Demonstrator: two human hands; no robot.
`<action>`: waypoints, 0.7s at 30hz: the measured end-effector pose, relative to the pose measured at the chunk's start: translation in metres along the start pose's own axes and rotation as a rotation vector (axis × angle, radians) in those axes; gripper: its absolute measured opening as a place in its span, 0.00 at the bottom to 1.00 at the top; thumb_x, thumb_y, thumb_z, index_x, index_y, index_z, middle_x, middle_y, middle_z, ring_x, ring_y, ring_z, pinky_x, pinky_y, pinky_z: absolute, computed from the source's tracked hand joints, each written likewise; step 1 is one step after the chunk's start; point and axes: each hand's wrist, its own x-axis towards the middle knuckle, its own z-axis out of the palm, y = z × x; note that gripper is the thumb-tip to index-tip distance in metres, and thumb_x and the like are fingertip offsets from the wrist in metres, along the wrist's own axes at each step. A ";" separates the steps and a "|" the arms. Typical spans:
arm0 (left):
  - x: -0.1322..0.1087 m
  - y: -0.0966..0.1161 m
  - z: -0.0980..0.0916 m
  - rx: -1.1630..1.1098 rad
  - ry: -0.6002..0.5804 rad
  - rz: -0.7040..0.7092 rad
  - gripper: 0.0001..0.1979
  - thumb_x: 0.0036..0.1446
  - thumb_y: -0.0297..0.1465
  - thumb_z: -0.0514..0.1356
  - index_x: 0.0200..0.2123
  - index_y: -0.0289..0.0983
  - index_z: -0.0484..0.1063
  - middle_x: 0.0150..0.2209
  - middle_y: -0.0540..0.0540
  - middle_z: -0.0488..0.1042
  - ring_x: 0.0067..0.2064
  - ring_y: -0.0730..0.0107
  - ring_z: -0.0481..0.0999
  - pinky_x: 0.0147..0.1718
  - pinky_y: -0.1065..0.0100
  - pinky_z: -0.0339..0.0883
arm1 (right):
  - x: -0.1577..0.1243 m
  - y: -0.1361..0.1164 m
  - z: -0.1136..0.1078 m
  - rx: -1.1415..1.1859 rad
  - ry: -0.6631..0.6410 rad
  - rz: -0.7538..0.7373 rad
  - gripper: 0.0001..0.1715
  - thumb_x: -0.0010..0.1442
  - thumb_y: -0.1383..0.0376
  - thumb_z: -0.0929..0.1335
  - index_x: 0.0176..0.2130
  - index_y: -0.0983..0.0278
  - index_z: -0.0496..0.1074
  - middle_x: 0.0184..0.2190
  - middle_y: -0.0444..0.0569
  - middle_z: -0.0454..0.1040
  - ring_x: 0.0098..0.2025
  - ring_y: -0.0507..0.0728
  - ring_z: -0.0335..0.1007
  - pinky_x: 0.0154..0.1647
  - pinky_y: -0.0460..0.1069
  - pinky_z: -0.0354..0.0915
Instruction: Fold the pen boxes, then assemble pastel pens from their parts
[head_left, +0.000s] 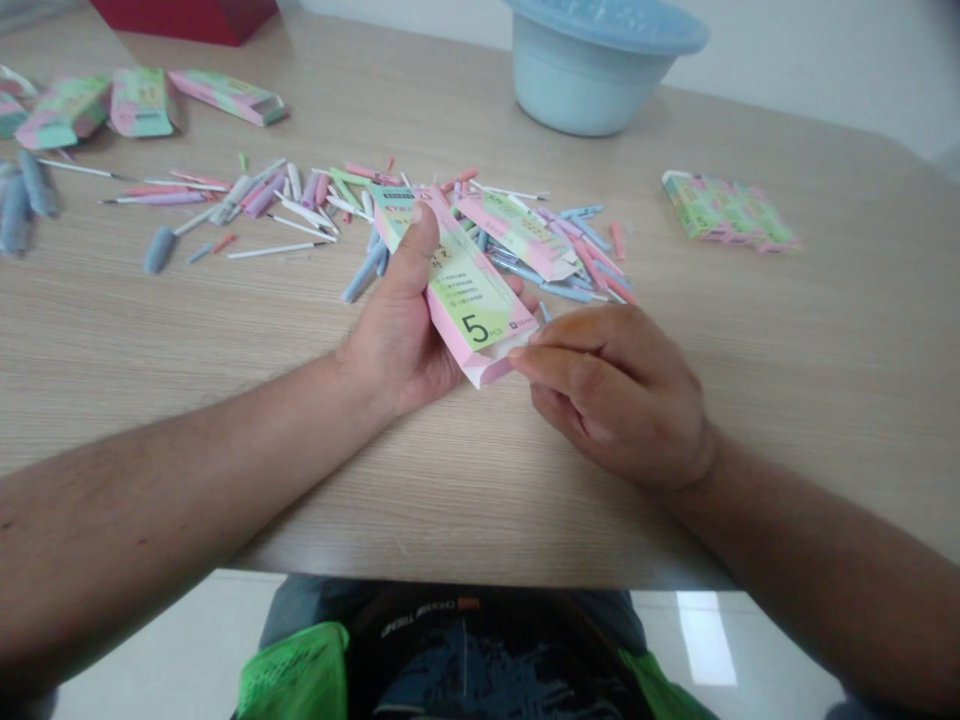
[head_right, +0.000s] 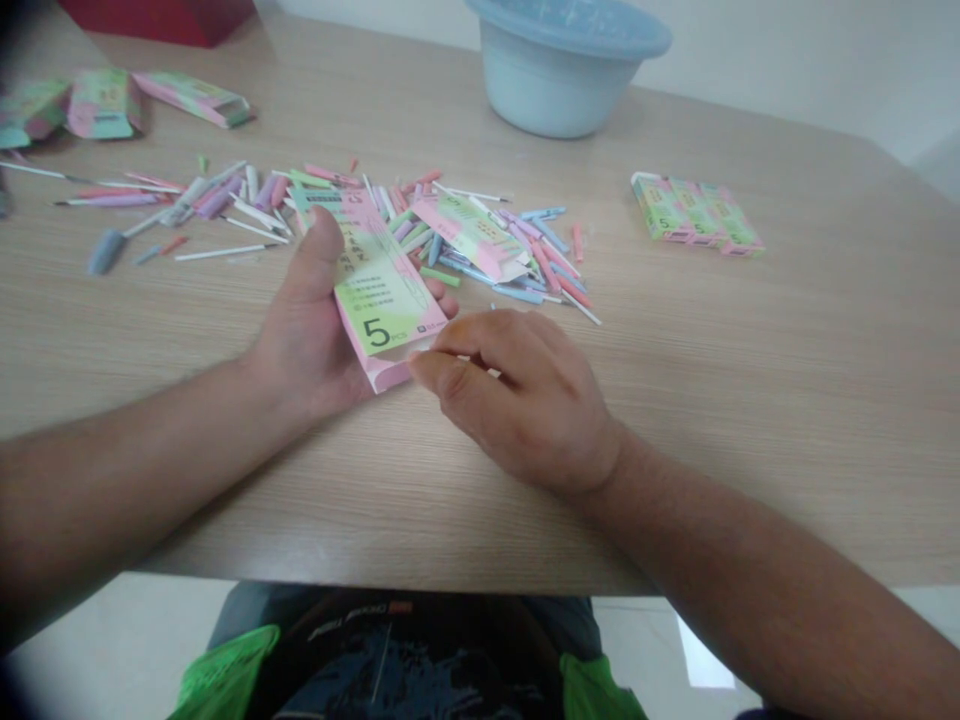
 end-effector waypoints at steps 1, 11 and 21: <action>0.000 0.000 0.000 0.000 -0.002 0.000 0.29 0.80 0.55 0.48 0.60 0.43 0.78 0.34 0.44 0.85 0.46 0.50 0.89 0.44 0.60 0.82 | 0.002 0.000 0.001 0.010 0.005 -0.009 0.15 0.71 0.68 0.73 0.53 0.53 0.86 0.49 0.50 0.88 0.51 0.64 0.84 0.53 0.60 0.79; -0.004 -0.001 0.007 -0.057 0.032 0.013 0.30 0.82 0.53 0.45 0.60 0.45 0.81 0.36 0.44 0.84 0.58 0.47 0.86 0.54 0.55 0.83 | 0.004 0.002 0.001 0.083 -0.027 0.029 0.12 0.71 0.69 0.73 0.48 0.54 0.86 0.49 0.50 0.87 0.50 0.64 0.84 0.53 0.61 0.79; -0.003 -0.003 0.000 -0.008 -0.046 0.014 0.28 0.82 0.54 0.48 0.60 0.41 0.78 0.32 0.45 0.84 0.43 0.52 0.89 0.47 0.56 0.83 | 0.007 0.003 0.005 0.048 0.096 -0.086 0.06 0.71 0.70 0.74 0.45 0.59 0.83 0.42 0.51 0.86 0.44 0.61 0.84 0.45 0.57 0.80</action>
